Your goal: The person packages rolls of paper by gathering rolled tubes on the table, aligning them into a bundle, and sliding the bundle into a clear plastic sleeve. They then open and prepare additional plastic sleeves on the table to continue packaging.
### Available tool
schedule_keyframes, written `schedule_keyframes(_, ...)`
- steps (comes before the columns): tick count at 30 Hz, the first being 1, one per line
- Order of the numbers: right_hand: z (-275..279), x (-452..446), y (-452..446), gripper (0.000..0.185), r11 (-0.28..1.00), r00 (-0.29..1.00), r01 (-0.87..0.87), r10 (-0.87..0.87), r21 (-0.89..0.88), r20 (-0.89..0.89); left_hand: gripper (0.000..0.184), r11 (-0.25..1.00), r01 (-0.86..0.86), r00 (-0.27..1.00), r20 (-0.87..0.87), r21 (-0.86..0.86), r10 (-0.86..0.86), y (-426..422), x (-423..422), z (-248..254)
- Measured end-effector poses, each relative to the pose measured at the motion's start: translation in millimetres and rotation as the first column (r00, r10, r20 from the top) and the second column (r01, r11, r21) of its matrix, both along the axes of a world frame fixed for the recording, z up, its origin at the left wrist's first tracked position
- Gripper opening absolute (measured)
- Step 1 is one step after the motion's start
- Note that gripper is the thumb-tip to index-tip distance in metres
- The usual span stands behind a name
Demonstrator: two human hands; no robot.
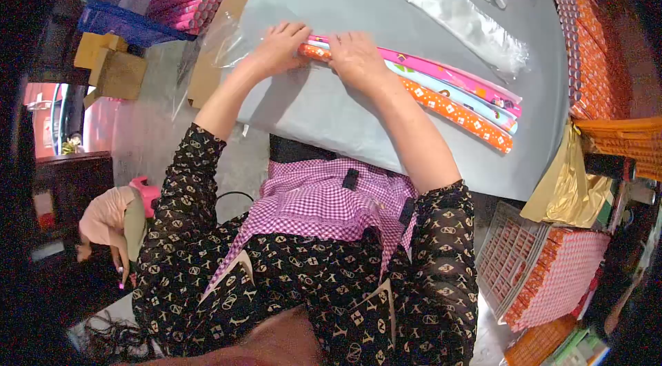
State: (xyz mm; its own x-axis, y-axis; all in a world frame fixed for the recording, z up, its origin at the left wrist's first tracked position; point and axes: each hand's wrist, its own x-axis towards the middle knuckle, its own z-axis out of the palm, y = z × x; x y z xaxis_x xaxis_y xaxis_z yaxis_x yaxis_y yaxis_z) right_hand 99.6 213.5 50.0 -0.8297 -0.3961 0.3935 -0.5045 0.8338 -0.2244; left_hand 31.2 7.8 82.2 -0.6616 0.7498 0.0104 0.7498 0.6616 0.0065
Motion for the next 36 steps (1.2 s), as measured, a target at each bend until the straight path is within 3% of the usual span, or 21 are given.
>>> schedule_keyframes(10, -2.2, 3.0, 3.0, 0.04, 0.999, 0.997, -0.031, 0.03, 0.014, 0.075, 0.061, 0.988, 0.156, 0.98, -0.124, -0.005, -0.155, 9.4, -3.1, -6.2)
schedule_keyframes(12, -2.6, 0.1, 1.1, 0.042, 0.999, 0.998, -0.036, 0.035, 0.016, 0.057, 0.081, 0.996, 0.089, 0.994, -0.067, -0.001, -0.089, 7.8, -8.9, -5.2)
schedule_keyframes(15, -0.4, 1.1, 0.3, 0.045, 0.999, 0.996, -0.032, 0.032, 0.005, 0.078, 0.094, 0.99, 0.108, 0.989, -0.114, 0.093, -0.097, 3.6, -6.2, 2.5)
schedule_keyframes(16, 1.1, 2.9, -0.1, 0.045, 0.999, 0.996, -0.035, 0.035, 0.002, 0.079, 0.096, 0.994, 0.085, 0.996, -0.046, 0.068, -0.082, 5.1, -3.0, 10.5)
schedule_keyframes(21, -1.5, 5.0, 0.4, 0.043, 0.999, 1.0, -0.027, 0.027, -0.02, -0.004, 0.091, 0.996, 0.088, 0.996, 0.01, 0.011, -0.088, 6.0, -3.0, 12.0)
schedule_keyframes(23, 1.9, 7.9, 0.0, 0.045, 1.0, 0.999, 0.003, -0.003, 0.004, 0.048, 0.089, 0.996, 0.076, 0.995, 0.061, -0.041, -0.073, 5.2, -4.6, 9.1)
schedule_keyframes(25, -0.6, 3.7, 0.1, 0.043, 1.0, 0.998, -0.02, 0.021, -0.008, 0.061, 0.088, 0.995, 0.085, 0.996, 0.007, 0.055, -0.085, 3.1, -6.4, -0.3)
schedule_keyframes(32, -4.1, 5.2, 1.8, 0.04, 0.999, 0.999, -0.032, 0.032, -0.011, -0.01, 0.07, 0.98, 0.144, 0.99, -0.018, 0.14, -0.143, 8.7, 3.9, -18.6)
schedule_keyframes(36, -3.5, 5.6, 1.4, 0.039, 1.0, 0.999, -0.028, 0.028, 0.003, 0.022, 0.075, 0.978, 0.127, 0.992, -0.029, 0.165, -0.123, 18.8, 13.4, -17.9)
